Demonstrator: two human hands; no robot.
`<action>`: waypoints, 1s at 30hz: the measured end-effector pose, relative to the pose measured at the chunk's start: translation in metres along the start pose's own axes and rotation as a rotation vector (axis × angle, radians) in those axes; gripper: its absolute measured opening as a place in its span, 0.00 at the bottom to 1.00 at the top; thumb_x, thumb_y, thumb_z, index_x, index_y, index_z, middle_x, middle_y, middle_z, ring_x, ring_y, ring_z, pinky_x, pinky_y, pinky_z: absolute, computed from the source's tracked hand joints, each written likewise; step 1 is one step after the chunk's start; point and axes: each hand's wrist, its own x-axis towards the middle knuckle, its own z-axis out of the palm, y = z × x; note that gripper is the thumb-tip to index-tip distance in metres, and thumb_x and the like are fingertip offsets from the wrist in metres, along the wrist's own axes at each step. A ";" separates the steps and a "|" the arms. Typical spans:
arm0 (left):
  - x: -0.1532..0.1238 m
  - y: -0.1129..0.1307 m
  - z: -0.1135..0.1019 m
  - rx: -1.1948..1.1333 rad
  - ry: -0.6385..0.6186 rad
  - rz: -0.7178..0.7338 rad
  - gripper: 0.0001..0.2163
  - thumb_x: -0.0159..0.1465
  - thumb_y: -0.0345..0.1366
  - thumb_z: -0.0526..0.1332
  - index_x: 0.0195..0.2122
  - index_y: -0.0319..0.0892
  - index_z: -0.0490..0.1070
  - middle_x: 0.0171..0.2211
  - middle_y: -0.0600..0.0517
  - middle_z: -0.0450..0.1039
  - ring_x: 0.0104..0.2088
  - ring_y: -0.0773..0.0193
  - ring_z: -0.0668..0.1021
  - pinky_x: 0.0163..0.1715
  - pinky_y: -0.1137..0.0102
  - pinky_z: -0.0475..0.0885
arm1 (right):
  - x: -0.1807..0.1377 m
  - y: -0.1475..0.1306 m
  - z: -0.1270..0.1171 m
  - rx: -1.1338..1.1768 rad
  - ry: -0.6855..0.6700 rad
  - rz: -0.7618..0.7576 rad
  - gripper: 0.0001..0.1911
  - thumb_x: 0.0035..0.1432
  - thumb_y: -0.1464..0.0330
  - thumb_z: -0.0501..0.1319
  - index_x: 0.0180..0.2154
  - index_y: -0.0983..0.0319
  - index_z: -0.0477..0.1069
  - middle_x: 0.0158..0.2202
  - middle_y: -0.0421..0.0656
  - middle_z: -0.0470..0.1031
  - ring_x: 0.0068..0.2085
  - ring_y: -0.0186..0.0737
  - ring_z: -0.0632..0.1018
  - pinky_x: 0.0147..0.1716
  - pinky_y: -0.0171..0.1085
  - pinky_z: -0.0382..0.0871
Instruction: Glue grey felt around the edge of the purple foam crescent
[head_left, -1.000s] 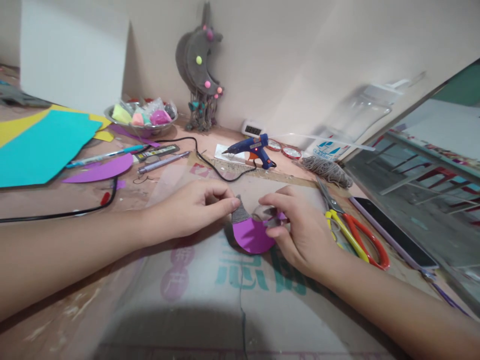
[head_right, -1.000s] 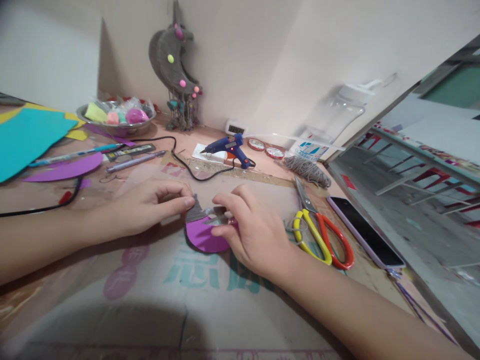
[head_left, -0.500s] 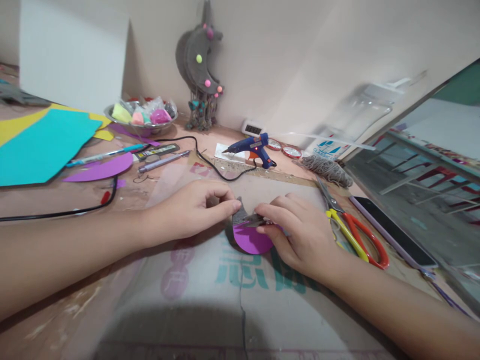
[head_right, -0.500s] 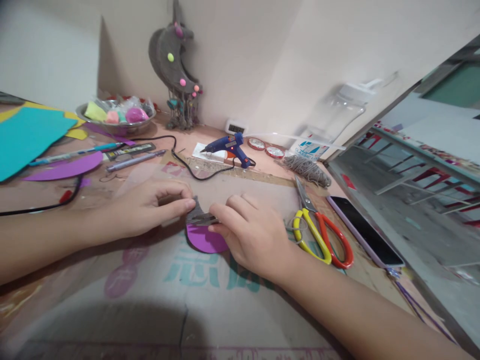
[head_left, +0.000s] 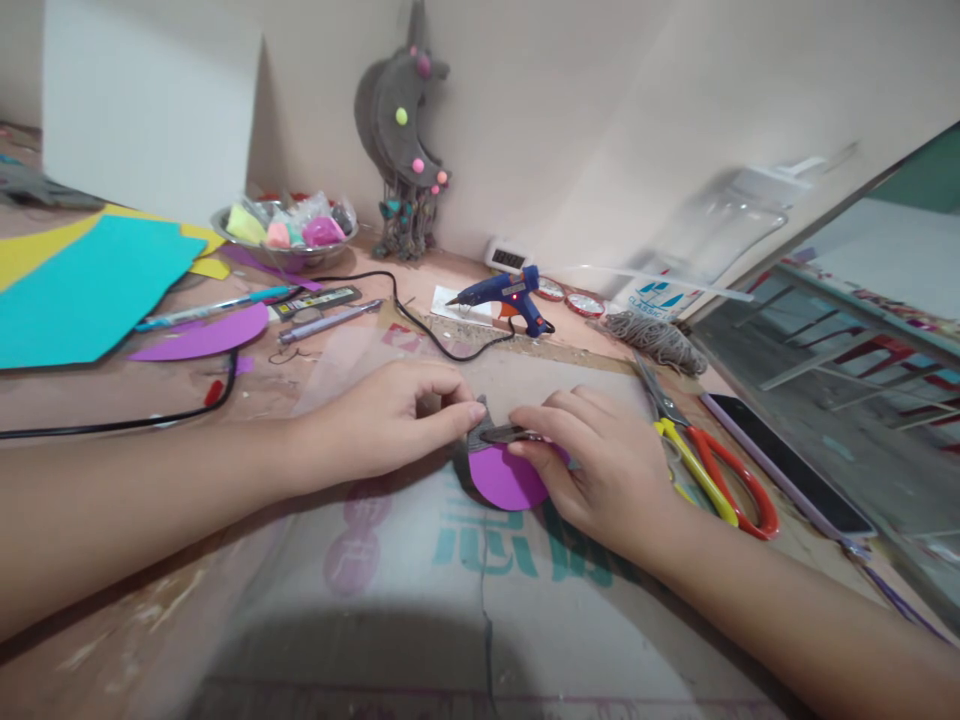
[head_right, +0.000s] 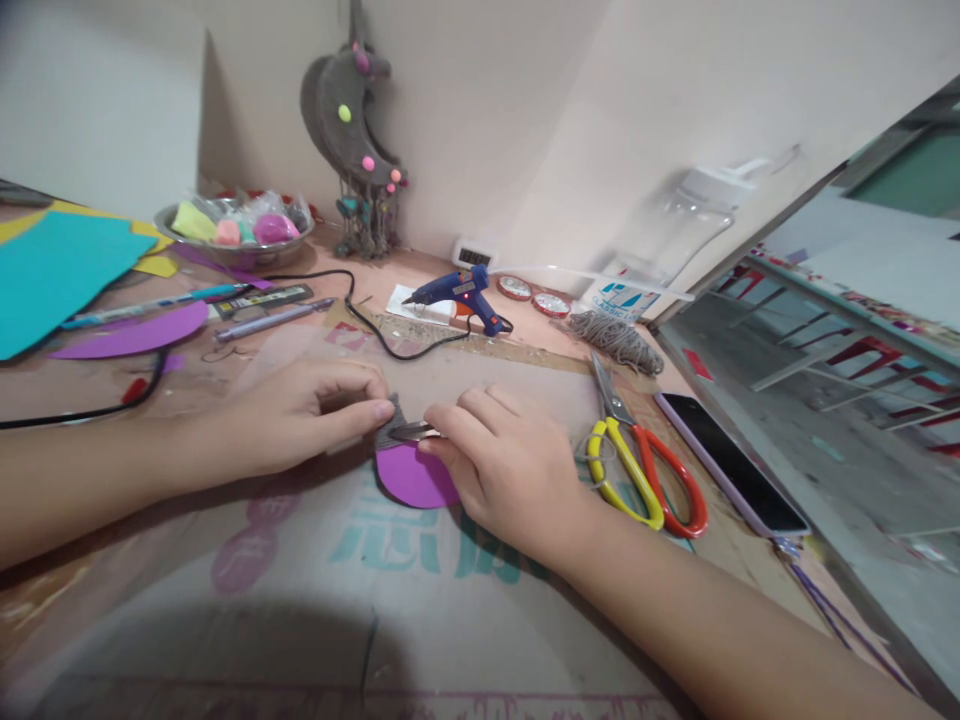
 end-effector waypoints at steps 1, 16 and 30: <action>0.000 0.000 0.000 0.004 0.000 0.001 0.13 0.63 0.40 0.53 0.25 0.40 0.68 0.23 0.56 0.67 0.26 0.68 0.68 0.25 0.74 0.61 | 0.000 0.000 0.000 -0.002 0.003 0.000 0.08 0.62 0.66 0.54 0.38 0.62 0.69 0.29 0.43 0.70 0.31 0.39 0.68 0.30 0.38 0.59; 0.000 -0.001 0.001 -0.023 -0.011 -0.011 0.13 0.63 0.40 0.53 0.25 0.40 0.67 0.21 0.57 0.65 0.25 0.69 0.67 0.24 0.74 0.60 | 0.000 -0.003 0.001 -0.032 -0.003 -0.004 0.08 0.62 0.66 0.54 0.37 0.61 0.70 0.28 0.43 0.71 0.30 0.39 0.67 0.30 0.38 0.58; 0.000 -0.001 0.000 -0.034 -0.015 -0.002 0.13 0.64 0.40 0.52 0.25 0.40 0.66 0.22 0.57 0.65 0.26 0.69 0.67 0.26 0.73 0.61 | -0.001 0.000 0.002 0.011 0.008 -0.012 0.08 0.62 0.66 0.55 0.40 0.63 0.69 0.29 0.42 0.70 0.30 0.38 0.67 0.30 0.38 0.58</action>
